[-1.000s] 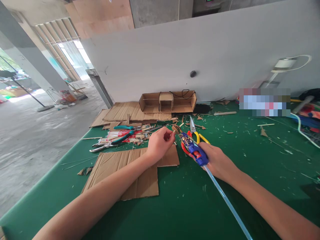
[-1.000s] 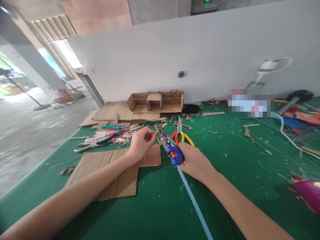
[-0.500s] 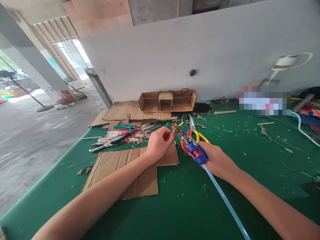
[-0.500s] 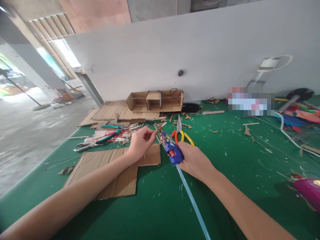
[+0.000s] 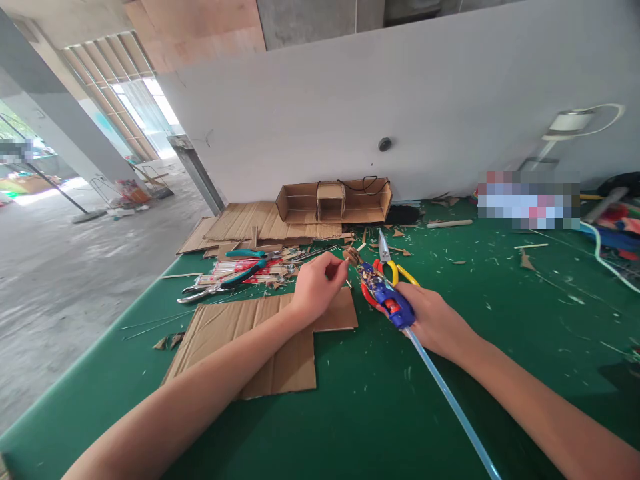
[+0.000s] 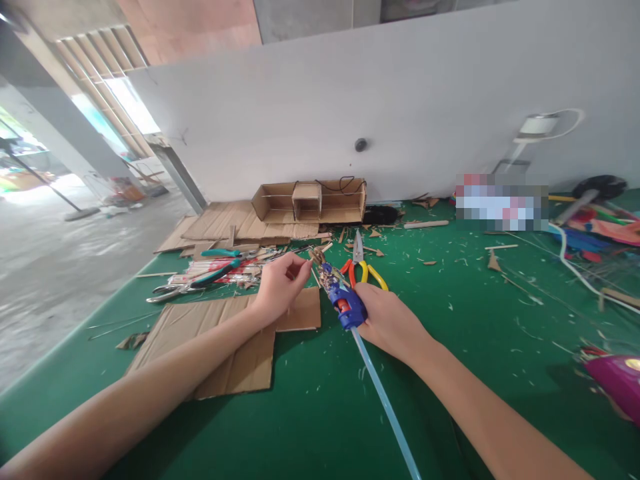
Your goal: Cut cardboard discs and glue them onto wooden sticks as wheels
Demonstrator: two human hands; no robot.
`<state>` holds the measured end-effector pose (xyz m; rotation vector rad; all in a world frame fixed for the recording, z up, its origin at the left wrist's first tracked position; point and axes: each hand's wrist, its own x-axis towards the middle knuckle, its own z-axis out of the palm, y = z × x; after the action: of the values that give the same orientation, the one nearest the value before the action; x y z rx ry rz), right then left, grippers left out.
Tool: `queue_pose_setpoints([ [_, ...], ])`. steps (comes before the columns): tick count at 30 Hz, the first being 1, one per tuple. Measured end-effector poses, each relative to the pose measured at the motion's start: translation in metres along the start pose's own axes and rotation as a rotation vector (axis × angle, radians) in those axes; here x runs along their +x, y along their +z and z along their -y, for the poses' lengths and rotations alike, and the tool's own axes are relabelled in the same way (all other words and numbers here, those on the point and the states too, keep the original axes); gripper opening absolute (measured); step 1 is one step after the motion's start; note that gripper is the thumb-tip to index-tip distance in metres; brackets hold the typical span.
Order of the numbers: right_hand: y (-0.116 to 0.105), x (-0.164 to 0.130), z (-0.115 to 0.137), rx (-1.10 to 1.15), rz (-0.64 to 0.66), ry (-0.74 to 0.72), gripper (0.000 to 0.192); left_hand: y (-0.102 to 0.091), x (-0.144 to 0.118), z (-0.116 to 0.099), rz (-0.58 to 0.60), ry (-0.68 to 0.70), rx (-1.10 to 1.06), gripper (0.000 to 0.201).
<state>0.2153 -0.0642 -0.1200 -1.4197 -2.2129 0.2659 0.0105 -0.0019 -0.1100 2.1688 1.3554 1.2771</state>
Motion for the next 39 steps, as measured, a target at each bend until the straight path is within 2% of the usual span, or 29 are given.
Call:
queue_pose_setpoints([
  [18, 0.0026, -0.0006, -0.0021, 0.001, -0.029, 0.001, 0.010, 0.0007, 0.0012, 0.0038, 0.011, -0.034, -0.046, 0.028],
  [39, -0.0018, -0.0012, 0.0021, -0.026, 0.026, -0.014, 0.009, -0.0005, 0.0010, 0.0071, 0.055, -0.059, -0.047, 0.034],
])
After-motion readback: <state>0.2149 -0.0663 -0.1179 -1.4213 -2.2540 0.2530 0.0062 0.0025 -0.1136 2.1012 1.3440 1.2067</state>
